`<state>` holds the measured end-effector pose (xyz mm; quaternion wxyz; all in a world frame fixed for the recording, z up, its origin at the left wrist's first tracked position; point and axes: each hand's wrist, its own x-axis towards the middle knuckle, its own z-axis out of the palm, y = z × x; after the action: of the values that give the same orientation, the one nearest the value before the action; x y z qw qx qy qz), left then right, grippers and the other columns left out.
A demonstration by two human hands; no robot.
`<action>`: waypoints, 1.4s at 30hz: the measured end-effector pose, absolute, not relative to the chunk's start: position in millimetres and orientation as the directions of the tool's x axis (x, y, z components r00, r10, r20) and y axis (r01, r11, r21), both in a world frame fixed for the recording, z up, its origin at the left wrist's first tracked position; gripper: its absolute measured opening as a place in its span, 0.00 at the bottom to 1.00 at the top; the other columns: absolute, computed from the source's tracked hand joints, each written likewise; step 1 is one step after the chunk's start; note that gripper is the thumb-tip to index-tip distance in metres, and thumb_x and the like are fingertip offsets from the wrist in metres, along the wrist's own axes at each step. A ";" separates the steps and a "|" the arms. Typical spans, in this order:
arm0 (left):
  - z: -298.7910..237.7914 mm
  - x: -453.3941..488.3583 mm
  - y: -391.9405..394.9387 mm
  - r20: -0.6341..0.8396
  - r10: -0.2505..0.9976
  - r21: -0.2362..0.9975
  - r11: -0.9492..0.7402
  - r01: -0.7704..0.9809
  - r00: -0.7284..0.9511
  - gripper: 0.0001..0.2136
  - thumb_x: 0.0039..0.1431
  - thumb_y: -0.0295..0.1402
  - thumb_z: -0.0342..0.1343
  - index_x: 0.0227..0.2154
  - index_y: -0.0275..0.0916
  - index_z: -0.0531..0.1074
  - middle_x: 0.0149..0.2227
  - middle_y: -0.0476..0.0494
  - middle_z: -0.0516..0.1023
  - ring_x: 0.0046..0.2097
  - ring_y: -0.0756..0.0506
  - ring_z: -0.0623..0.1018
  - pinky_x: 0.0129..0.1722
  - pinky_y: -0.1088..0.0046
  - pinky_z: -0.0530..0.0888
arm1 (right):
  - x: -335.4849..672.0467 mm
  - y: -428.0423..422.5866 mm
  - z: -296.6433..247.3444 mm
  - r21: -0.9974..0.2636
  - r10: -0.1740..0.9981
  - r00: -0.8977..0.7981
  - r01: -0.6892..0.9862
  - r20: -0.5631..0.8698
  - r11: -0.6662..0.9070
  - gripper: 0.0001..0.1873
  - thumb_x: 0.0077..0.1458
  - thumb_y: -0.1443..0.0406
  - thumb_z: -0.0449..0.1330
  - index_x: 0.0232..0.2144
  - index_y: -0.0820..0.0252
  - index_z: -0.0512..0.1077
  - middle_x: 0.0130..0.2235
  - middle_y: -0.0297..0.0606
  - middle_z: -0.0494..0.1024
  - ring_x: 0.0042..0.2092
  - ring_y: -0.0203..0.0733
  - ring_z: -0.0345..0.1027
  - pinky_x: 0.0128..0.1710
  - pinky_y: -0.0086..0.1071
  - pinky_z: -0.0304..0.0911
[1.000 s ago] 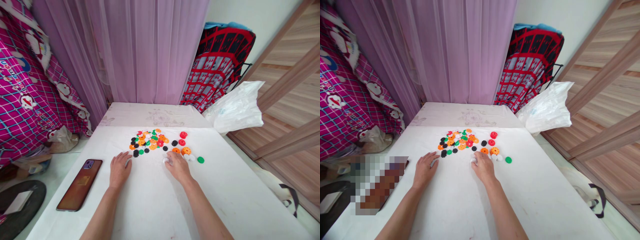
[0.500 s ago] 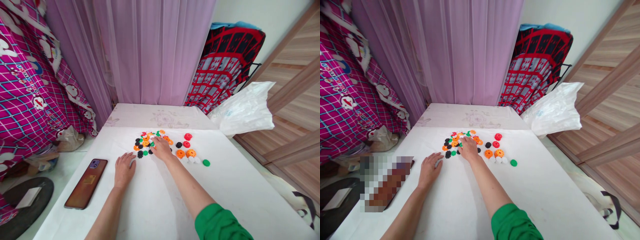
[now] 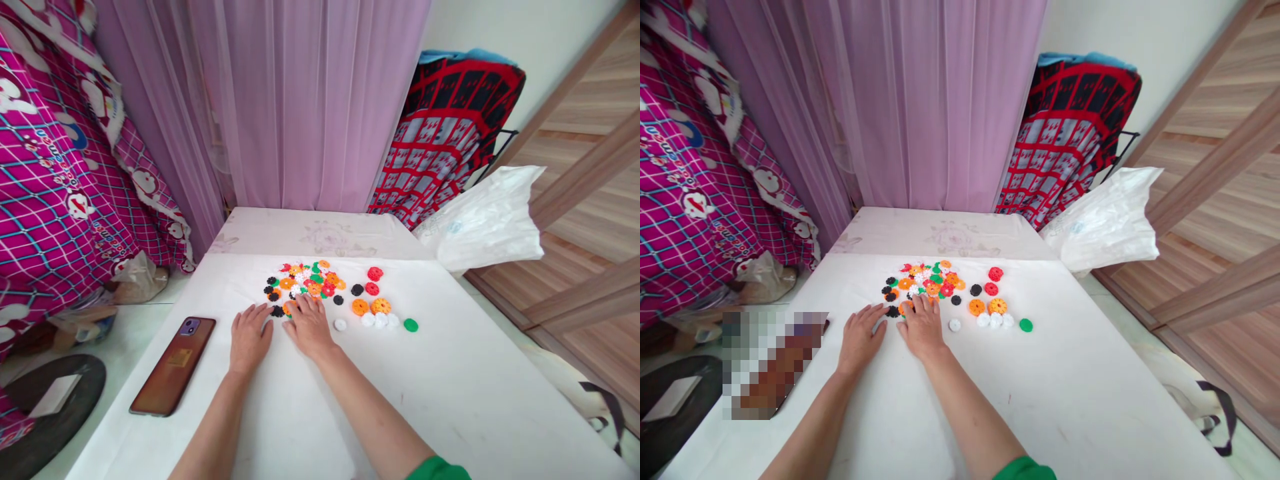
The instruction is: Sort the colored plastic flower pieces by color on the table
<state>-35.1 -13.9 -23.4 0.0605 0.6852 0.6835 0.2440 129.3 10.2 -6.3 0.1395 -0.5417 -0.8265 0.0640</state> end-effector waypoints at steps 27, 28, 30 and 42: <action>-34.5 -36.1 -16.6 0.401 0.916 0.421 -0.215 0.881 0.033 0.16 0.57 0.30 0.47 0.44 0.39 0.76 0.50 0.40 0.78 0.52 0.41 0.76 0.55 0.58 0.71 | 137.0 -15.4 -21.7 -0.393 0.926 -0.130 0.878 0.355 0.275 0.13 0.54 0.63 0.60 0.43 0.57 0.71 0.41 0.40 0.76 0.46 0.47 0.64 0.44 0.38 0.56; -35.9 -36.0 -17.7 0.411 0.911 0.416 -0.219 0.882 0.033 0.16 0.57 0.30 0.47 0.44 0.39 0.76 0.50 0.40 0.78 0.52 0.40 0.76 0.55 0.58 0.71 | 136.3 -15.5 -23.5 -0.396 0.919 -0.120 0.875 0.376 0.277 0.13 0.54 0.63 0.61 0.42 0.57 0.71 0.40 0.40 0.77 0.45 0.47 0.65 0.44 0.38 0.56; -37.9 -36.1 -19.4 0.422 0.906 0.411 -0.220 0.885 0.029 0.15 0.57 0.30 0.47 0.43 0.39 0.76 0.50 0.40 0.78 0.52 0.40 0.76 0.55 0.57 0.72 | 134.8 -16.8 -27.1 -0.414 0.902 -0.103 0.863 0.419 0.290 0.13 0.53 0.63 0.61 0.42 0.57 0.71 0.40 0.39 0.77 0.44 0.47 0.65 0.43 0.38 0.56; -40.4 -41.6 -21.0 0.457 0.888 0.410 -0.256 0.875 0.046 0.15 0.59 0.35 0.46 0.42 0.40 0.76 0.47 0.41 0.80 0.51 0.39 0.77 0.54 0.56 0.73 | 251.7 11.6 -3.8 -0.409 0.812 0.123 0.900 0.570 0.151 0.17 0.52 0.62 0.59 0.44 0.60 0.68 0.42 0.41 0.77 0.45 0.47 0.64 0.46 0.38 0.52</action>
<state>-41.6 -21.0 -40.4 0.0100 0.7232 0.6097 0.3242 251.7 11.6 -3.8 0.3747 -0.6488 -0.6598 -0.0586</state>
